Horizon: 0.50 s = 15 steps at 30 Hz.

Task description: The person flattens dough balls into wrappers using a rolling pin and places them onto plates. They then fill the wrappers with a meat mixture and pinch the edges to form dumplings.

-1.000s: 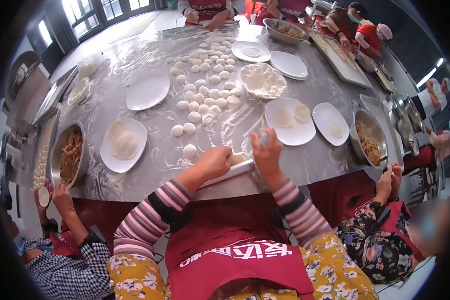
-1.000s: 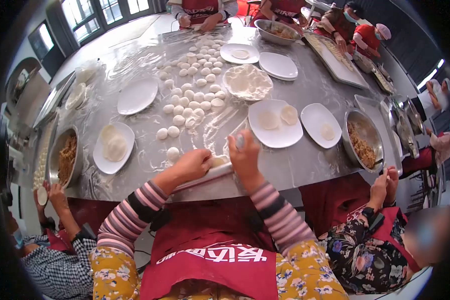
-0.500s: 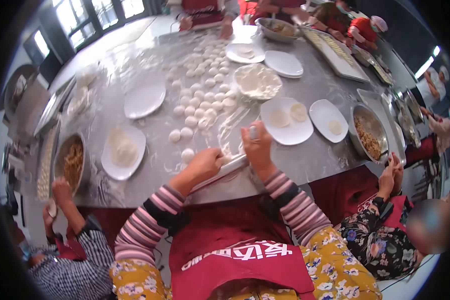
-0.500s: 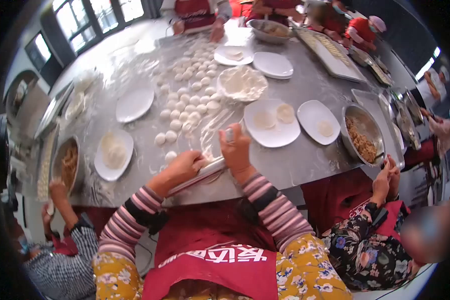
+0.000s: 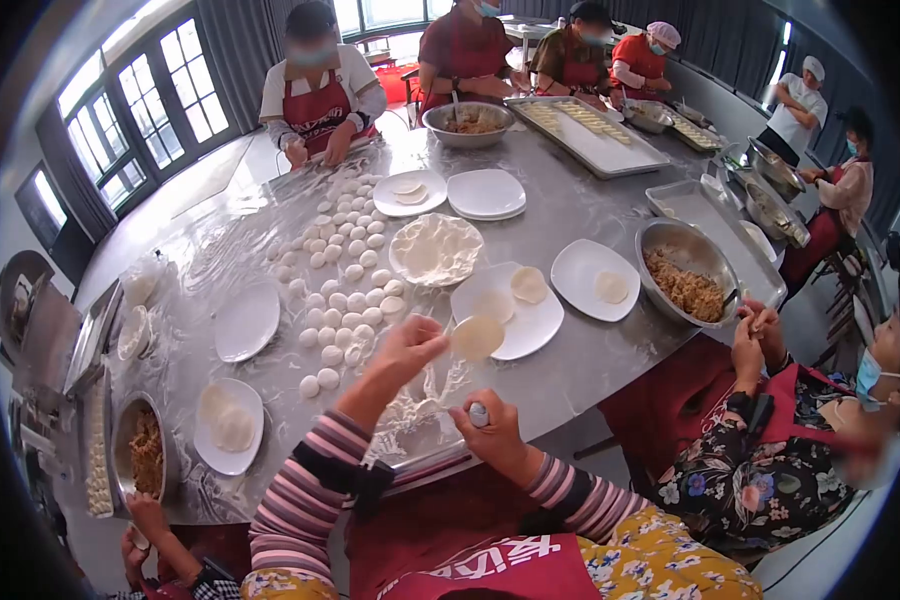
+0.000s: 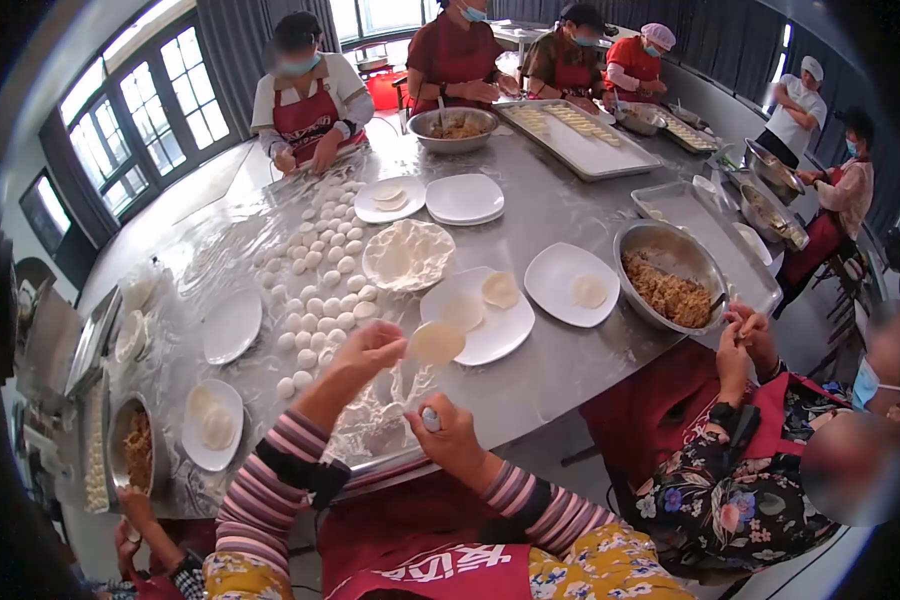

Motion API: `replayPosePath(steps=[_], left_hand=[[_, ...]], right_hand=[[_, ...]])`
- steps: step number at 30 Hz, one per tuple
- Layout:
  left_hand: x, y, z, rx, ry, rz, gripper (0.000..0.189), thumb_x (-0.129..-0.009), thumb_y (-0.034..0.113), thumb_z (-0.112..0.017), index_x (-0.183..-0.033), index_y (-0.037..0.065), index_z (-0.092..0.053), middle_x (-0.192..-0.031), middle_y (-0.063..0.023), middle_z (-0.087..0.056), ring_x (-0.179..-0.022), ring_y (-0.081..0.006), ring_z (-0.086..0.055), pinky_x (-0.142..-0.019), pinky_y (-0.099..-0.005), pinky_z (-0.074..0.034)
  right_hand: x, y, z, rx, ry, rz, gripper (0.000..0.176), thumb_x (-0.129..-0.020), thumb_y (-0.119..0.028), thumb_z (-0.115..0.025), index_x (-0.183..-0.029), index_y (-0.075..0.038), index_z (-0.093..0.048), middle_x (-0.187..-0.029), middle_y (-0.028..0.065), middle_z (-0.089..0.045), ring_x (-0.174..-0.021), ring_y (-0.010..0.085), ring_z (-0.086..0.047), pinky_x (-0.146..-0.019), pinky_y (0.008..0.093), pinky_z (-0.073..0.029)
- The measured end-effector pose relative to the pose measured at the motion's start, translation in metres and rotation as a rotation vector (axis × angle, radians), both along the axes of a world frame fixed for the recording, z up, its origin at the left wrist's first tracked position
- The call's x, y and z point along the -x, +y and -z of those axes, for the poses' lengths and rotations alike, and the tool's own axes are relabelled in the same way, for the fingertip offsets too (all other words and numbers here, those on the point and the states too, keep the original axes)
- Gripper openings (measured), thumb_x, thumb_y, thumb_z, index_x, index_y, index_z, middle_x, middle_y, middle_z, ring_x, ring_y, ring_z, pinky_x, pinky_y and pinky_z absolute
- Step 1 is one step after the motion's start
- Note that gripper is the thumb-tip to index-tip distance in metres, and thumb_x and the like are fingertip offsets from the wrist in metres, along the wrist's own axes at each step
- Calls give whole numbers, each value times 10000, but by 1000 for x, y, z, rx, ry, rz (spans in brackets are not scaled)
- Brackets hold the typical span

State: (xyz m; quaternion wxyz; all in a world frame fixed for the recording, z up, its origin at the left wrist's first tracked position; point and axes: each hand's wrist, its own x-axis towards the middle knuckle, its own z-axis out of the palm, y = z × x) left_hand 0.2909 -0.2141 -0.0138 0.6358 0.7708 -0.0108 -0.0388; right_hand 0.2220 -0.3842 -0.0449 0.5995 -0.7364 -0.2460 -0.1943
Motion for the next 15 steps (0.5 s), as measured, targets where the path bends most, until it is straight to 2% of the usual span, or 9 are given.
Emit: replayPosePath(steps=[1, 2, 4, 5, 7, 11, 13, 15], left_hand=[[1, 10, -3, -146, -117, -83, 233, -766, 138, -646, -939, -5, -584, -781, -148, -597, -723, -229, -586, -668, -338, -464], [10, 29, -3, -369, -106, -87, 228, -760, 131, -644, -933, -4, -583, -814, -155, -593, -749, -260, -582, -692, -360, -464], [48, 70, 8, -807, -171, -153, 224, -740, 123, -650, -911, 0, -572, -863, -171, -574, -800, -302, -571, -724, -383, -459], [72, 84, 15, -1017, -247, -213, 227, -728, 123, -659, -895, 3, -563, -878, -179, -559, -824, -312, -565, -733, -385, -454], [107, 91, 13, -1141, -108, -272, 204, -713, 121, -659, -847, 15, -547, -894, -179, -554, -844, -350, -546, -737, -428, -437], [121, 106, 32, -972, -29, -310, 219, -695, 133, -673, -796, 15, -519, -876, -177, -544, -837, -338, -538, -721, -423, -428], [114, 103, 34, -980, -118, -308, 217, -663, 112, -672, -748, 16, -497, -786, -171, -547, -734, -336, -542, -651, -407, -435], [107, 98, 33, -801, -6, -190, 209, -654, 96, -675, -764, 19, -515, -696, -133, -536, -643, -299, -540, -600, -390, -435]], right_hand=[[0, 0, 2, 30, -9, 15, 220, -765, -65, -694, -820, -55, -482, -630, 129, -525, -532, 327, -551, -473, 352, -427], [-1, -1, 3, 22, -7, 14, 220, -765, -65, -694, -820, -55, -482, -630, 129, -525, -532, 327, -551, -473, 352, -427], [-3, -2, 3, 0, -104, 8, 237, -747, -49, -716, -822, -54, -491, -618, 96, -530, -481, 209, -543, -440, 294, -415], [-1, -2, 3, -8, -98, 13, 237, -747, -49, -716, -822, -54, -491, -618, 96, -530, -481, 209, -543, -440, 294, -415], [3, -3, 2, 28, 21, -3, 223, -765, -62, -695, -833, -55, -483, -641, 134, -523, -547, 333, -553, -477, 353, -430], [1, -1, 2, 20, 28, -27, 229, -757, -55, -699, -846, -54, -487, -651, 136, -524, -547, 333, -554, -476, 354, -431], [2, 0, 7, 63, -82, 29, 229, -754, -39, -695, -859, -50, -491, -699, 144, -528, -581, 330, -562, -490, 364, -436], [1, -3, 17, 205, -258, 61, 219, -754, -23, -686, -866, -45, -498, -746, 154, -529, -631, 340, -565, -512, 380, -443]])
